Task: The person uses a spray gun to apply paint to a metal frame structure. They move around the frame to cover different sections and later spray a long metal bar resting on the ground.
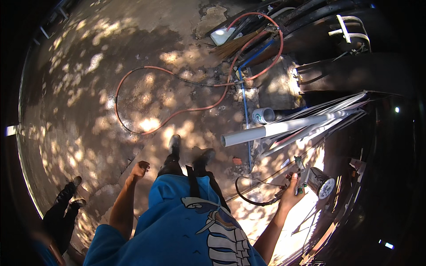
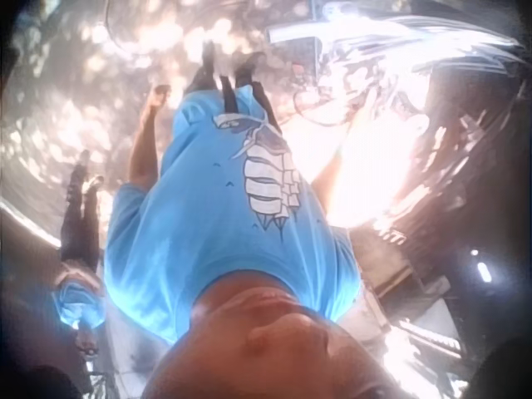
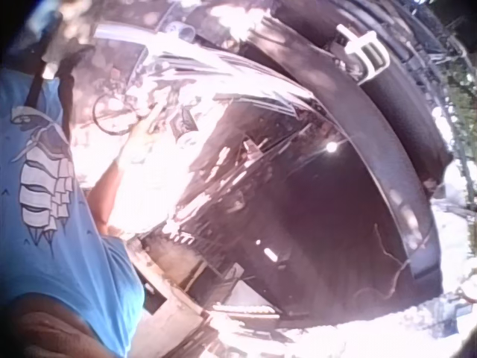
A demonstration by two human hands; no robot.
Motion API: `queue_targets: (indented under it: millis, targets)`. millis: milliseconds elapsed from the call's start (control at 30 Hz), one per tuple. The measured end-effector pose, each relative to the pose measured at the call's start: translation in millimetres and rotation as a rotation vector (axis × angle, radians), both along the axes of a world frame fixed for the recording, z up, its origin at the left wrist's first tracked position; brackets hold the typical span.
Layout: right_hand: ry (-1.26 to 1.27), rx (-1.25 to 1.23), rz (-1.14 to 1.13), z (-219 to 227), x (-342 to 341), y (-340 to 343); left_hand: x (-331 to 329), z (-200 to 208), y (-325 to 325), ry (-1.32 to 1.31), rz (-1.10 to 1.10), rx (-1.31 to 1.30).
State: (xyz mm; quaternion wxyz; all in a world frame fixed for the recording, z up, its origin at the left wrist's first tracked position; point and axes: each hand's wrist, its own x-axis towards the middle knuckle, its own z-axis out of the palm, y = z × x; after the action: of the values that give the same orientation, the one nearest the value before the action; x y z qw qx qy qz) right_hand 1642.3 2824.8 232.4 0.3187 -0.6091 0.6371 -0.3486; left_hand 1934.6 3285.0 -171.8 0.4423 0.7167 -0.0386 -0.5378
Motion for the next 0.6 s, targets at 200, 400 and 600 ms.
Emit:
queue_targets:
  millis: [200, 400, 600]
  targets:
    - [-0.081, 0.089, -0.187, -19.5, -31.4, 36.1, 7.9, -15.2, -15.9, 0.057, -0.006, 0.014]
    - [-0.193, 0.15, -0.063, -53.6, -55.7, 58.1, 21.9, 11.2, -50.3, -0.088, -0.185, -0.007]
    - [-0.26, 0.261, 0.036, -86.4, -80.6, 53.4, 6.6, 39.8, -82.8, -0.226, -0.189, 0.005]
